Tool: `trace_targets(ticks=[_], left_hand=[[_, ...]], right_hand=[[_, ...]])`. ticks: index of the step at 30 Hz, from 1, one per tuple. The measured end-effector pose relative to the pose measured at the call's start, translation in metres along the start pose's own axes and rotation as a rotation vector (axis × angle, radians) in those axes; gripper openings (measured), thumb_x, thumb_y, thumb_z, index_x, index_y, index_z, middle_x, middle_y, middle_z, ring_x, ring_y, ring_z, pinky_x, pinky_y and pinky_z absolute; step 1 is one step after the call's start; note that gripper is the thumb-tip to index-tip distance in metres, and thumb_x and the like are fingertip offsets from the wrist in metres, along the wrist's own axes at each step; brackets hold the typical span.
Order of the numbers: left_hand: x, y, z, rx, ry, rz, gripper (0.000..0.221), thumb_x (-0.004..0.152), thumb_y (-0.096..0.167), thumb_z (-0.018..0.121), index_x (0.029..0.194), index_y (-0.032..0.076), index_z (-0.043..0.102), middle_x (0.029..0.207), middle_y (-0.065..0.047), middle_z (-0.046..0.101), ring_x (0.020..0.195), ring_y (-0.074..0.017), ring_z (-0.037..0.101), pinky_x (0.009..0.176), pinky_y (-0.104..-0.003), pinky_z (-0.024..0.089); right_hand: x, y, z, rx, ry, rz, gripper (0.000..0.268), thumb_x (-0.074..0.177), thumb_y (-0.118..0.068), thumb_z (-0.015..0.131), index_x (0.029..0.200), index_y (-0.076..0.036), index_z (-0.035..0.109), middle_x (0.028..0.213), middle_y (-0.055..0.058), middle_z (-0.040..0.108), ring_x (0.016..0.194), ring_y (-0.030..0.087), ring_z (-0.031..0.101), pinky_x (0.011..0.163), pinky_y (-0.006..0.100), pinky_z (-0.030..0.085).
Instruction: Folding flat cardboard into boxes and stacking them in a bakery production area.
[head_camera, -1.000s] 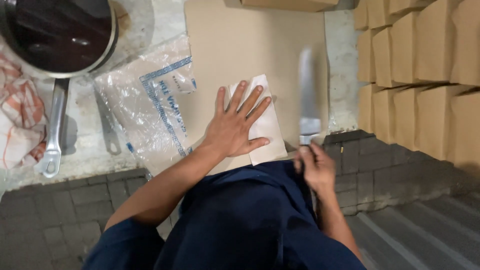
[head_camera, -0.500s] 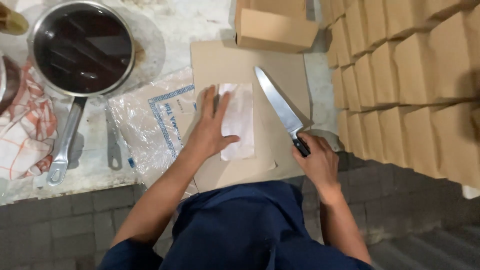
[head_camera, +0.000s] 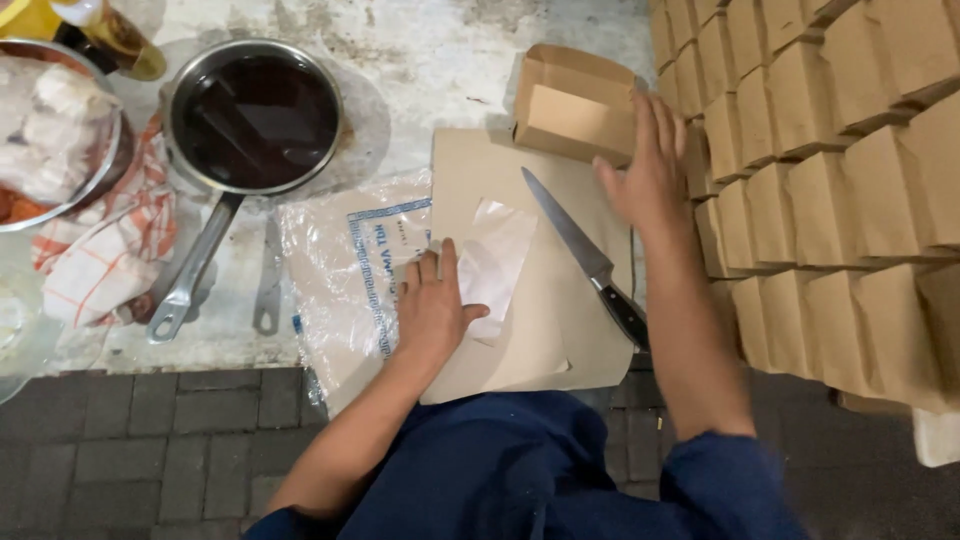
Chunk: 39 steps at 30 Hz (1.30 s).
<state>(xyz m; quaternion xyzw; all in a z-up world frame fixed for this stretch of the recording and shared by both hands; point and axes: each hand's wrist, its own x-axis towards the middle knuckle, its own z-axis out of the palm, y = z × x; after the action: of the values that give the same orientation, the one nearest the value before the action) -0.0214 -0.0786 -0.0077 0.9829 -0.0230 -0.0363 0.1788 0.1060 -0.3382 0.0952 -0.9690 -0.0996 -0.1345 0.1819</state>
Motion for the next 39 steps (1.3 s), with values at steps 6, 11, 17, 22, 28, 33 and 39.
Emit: trace_targets(ticks=[6, 11, 17, 22, 28, 33, 39], left_hand=[[0.005, 0.007, -0.048, -0.213, -0.294, -0.079, 0.087, 0.085, 0.017, 0.074, 0.153, -0.001, 0.022, 0.132, -0.029, 0.051, 0.126, -0.0411, 0.044, 0.101, -0.048, 0.042], [0.011, -0.001, -0.027, -0.172, -0.237, -0.009, 0.071, 0.083, 0.017, 0.075, 0.143, 0.001, 0.041, 0.122, -0.025, 0.056, 0.115, -0.0378, 0.050, 0.092, -0.047, 0.046], [0.019, -0.009, -0.011, -0.090, -0.032, 0.146, 0.037, 0.088, 0.016, 0.067, 0.125, 0.013, 0.064, 0.109, -0.014, 0.061, 0.098, -0.0315, 0.058, 0.082, -0.045, 0.044], [0.031, -0.056, 0.038, -0.046, 0.221, 0.233, 0.006, 0.089, 0.019, 0.064, 0.091, 0.020, 0.070, 0.088, -0.001, 0.064, 0.087, -0.0239, 0.062, 0.079, -0.041, 0.042], [0.025, -0.116, -0.112, -0.452, 0.323, 0.166, 0.023, 0.092, -0.002, 0.060, 0.107, 0.015, 0.063, 0.103, -0.006, 0.066, 0.099, -0.0291, 0.063, 0.090, -0.037, 0.047], [0.033, -0.039, -0.160, -0.671, 0.100, 0.465, 0.018, 0.090, -0.006, 0.067, 0.101, 0.007, 0.071, 0.092, -0.009, 0.074, 0.088, -0.0299, 0.073, 0.077, -0.037, 0.056], [0.039, -0.017, -0.058, -0.164, -0.254, 0.408, 0.033, 0.090, 0.015, 0.060, 0.123, 0.016, 0.062, 0.095, -0.016, 0.073, 0.087, -0.0427, 0.071, 0.078, -0.052, 0.055]], right_hand=[[0.013, 0.050, 0.053, 0.026, -0.098, 0.022, 0.035, 0.094, -0.018, 0.076, 0.122, -0.005, 0.061, 0.120, 0.015, 0.064, 0.119, 0.035, 0.057, 0.096, 0.053, 0.043], [-0.053, 0.038, 0.052, 0.084, 0.117, -0.159, 0.017, 0.093, -0.020, 0.080, 0.103, -0.009, 0.070, 0.094, 0.006, 0.069, 0.094, 0.027, 0.066, 0.083, 0.037, 0.050], [-0.118, 0.013, 0.042, 0.297, 0.267, -0.193, 0.012, 0.087, -0.001, 0.078, 0.097, -0.003, 0.072, 0.091, 0.010, 0.071, 0.091, 0.033, 0.068, 0.089, 0.047, 0.052], [-0.154, -0.001, 0.044, 0.342, 0.366, -0.183, 0.009, 0.088, 0.000, 0.076, 0.095, -0.004, 0.073, 0.091, 0.008, 0.072, 0.093, 0.032, 0.068, 0.092, 0.049, 0.052], [-0.164, -0.028, 0.042, 0.329, 0.407, -0.282, 0.010, 0.082, 0.004, 0.078, 0.087, -0.004, 0.074, 0.086, 0.007, 0.071, 0.086, 0.033, 0.068, 0.094, 0.051, 0.051], [-0.172, -0.059, 0.067, 0.354, 0.326, -0.385, 0.009, 0.081, -0.004, 0.079, 0.082, -0.011, 0.074, 0.089, 0.002, 0.071, 0.092, 0.026, 0.066, 0.103, 0.048, 0.045], [-0.200, -0.059, 0.078, 0.454, 0.278, -0.387, 0.011, 0.079, 0.001, 0.076, 0.086, -0.007, 0.075, 0.092, 0.005, 0.072, 0.084, 0.025, 0.070, 0.085, 0.043, 0.056]])
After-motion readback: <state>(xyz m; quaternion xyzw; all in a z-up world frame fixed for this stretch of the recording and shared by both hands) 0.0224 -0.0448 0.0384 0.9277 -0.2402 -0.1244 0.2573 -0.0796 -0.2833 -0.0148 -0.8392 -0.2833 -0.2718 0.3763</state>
